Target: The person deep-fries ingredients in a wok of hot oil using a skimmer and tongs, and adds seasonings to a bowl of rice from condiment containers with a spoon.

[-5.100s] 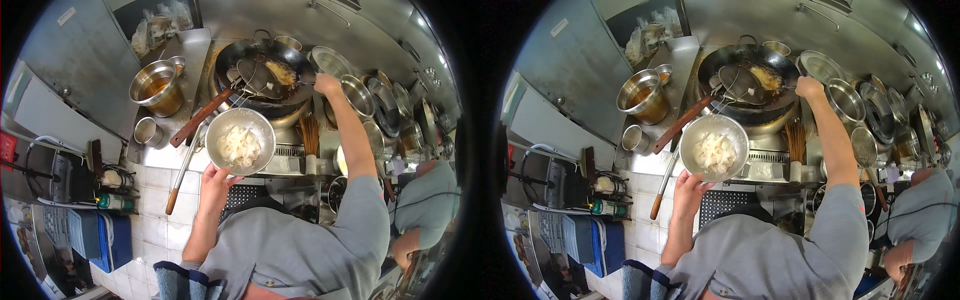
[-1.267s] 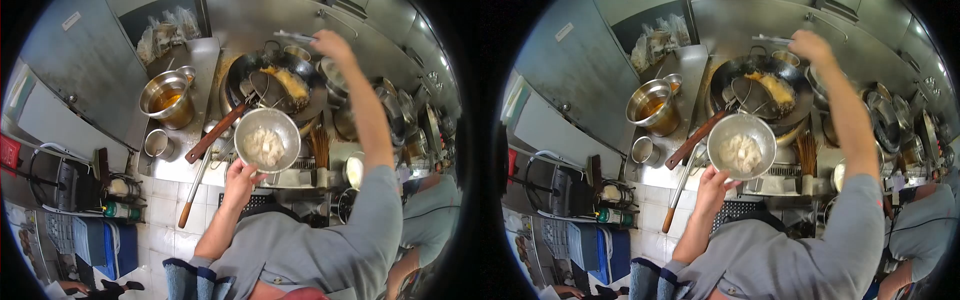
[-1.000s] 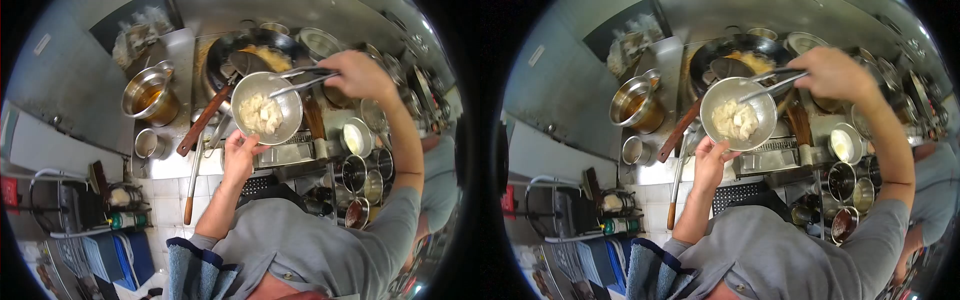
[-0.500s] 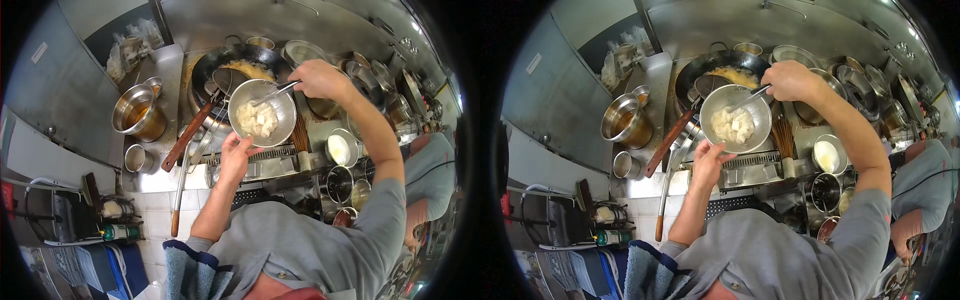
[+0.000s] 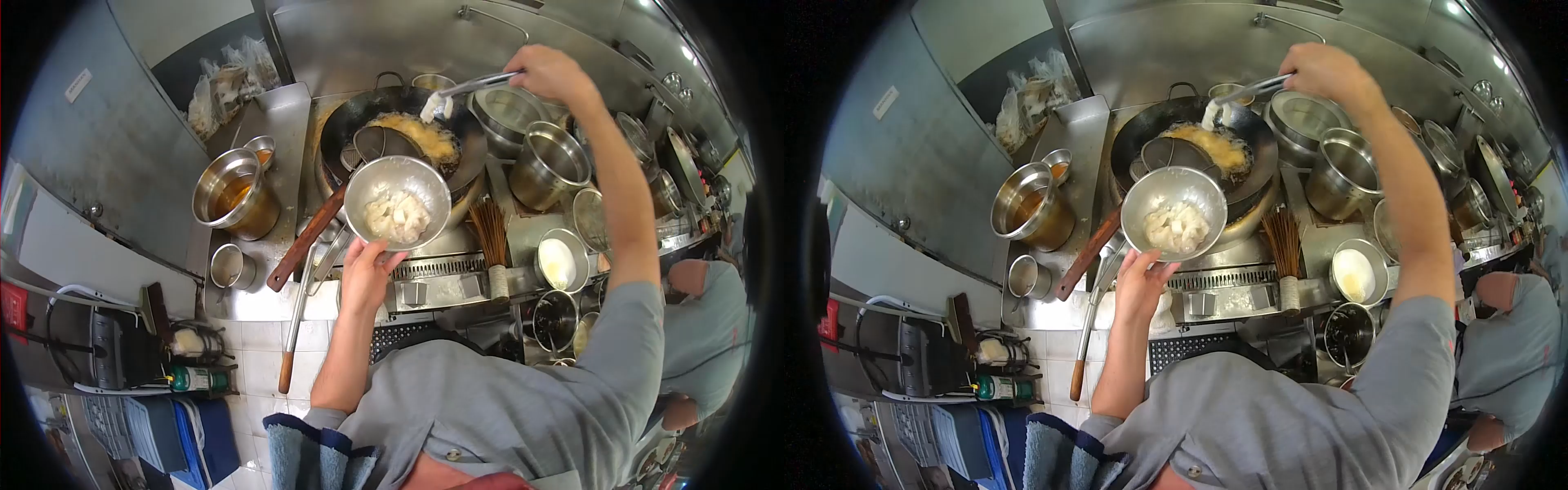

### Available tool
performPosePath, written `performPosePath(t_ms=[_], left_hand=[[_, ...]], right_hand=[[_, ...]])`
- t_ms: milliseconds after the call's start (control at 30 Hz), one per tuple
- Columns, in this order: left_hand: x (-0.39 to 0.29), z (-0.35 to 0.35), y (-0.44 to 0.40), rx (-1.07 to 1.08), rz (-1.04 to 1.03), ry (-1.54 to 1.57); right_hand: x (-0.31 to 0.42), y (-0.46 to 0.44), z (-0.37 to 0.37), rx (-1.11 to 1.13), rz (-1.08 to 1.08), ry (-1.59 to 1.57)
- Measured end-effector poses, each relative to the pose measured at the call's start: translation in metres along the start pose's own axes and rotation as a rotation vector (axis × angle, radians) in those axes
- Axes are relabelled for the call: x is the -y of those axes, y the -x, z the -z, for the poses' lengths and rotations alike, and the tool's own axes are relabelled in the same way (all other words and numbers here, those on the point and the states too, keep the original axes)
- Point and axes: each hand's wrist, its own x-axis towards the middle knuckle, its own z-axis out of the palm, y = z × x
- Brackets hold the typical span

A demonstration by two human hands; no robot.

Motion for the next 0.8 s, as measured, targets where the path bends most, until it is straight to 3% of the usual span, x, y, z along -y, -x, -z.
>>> performPosePath(t_ms=[100,167,267,333,433,467,500,533,633,700,733,800], left_hand=[[-0.002,0.016,0.010,-0.009,-0.011,-0.003],[-0.004,0.023,0.018,0.002,-0.022,-0.006],[-0.010,0.029,0.028,0.026,-0.028,-0.015],[-0.017,0.033,0.035,0.041,-0.038,-0.041],[-0.024,0.038,0.041,0.047,-0.062,-0.089],[-0.025,0.038,0.040,0.047,-0.075,-0.106],[-0.026,0.036,0.040,0.049,-0.086,-0.123],[-0.026,0.032,0.038,0.072,-0.107,-0.145],[-0.023,0.019,0.034,0.147,-0.074,-0.170],[-0.011,0.014,0.031,0.209,-0.070,-0.157],[-0.004,0.012,0.030,0.247,-0.082,-0.146],[0.001,0.003,0.028,0.261,-0.074,-0.127]], right_hand=[[0.014,-0.014,-0.062,0.074,-0.100,0.082],[0.036,-0.022,-0.098,0.279,-0.183,0.181],[0.040,-0.020,-0.146,0.330,-0.177,0.113],[0.031,-0.010,-0.129,0.203,-0.308,0.032],[0.033,0.030,-0.047,0.007,-0.285,-0.106],[0.029,0.046,-0.029,-0.100,-0.064,-0.162],[0.041,0.060,-0.005,-0.005,-0.035,-0.210],[0.064,0.082,0.010,-0.063,0.022,-0.312],[0.119,0.110,0.017,0.079,0.321,-0.223],[0.136,0.117,-0.015,-0.023,0.371,-0.078],[0.143,0.114,-0.019,0.061,0.337,0.064],[0.129,0.109,-0.015,0.040,0.333,0.056]])
